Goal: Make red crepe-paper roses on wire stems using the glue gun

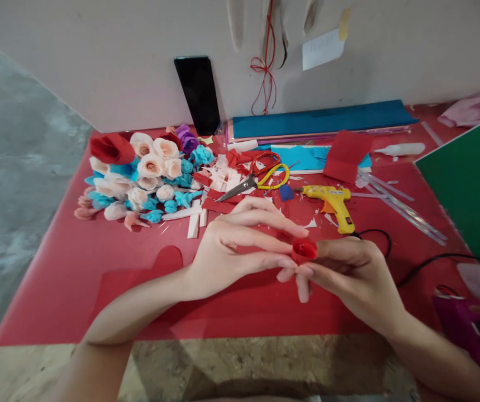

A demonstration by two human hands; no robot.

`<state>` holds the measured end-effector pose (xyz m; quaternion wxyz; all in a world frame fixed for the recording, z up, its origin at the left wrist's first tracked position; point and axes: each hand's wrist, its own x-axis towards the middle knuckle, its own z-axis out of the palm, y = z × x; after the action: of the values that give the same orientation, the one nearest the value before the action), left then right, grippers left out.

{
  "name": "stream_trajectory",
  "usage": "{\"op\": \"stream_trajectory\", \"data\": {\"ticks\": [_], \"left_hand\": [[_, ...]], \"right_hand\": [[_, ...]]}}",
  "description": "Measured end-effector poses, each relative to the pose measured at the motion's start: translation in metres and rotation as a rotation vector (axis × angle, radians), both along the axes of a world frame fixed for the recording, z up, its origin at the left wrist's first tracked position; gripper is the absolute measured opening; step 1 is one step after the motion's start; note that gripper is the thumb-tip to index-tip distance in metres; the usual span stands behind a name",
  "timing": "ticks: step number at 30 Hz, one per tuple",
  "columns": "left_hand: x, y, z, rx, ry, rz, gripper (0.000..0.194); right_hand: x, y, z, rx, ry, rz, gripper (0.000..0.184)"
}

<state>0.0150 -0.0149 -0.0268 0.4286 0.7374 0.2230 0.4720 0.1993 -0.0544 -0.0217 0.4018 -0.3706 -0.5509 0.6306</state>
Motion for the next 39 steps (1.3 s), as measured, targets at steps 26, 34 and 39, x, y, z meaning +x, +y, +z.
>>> {"op": "stream_trajectory", "data": {"ticks": [26,34,39], "left_hand": [[0.0007,0.0005,-0.0010,0.081,-0.010,0.061,0.006],[0.0015,-0.0013,0.0003,0.034,0.008,0.059,0.006],[0.0031,-0.0008,-0.0044,0.027,-0.028,0.059,0.014]], "right_hand": [[-0.0021,-0.0005,0.0002,0.011,0.026,-0.045,0.010],[-0.0012,0.0000,0.0014,0.042,-0.003,-0.032,0.020],[-0.0024,-0.0006,0.0007,-0.030,0.024,-0.001,0.010]]}}
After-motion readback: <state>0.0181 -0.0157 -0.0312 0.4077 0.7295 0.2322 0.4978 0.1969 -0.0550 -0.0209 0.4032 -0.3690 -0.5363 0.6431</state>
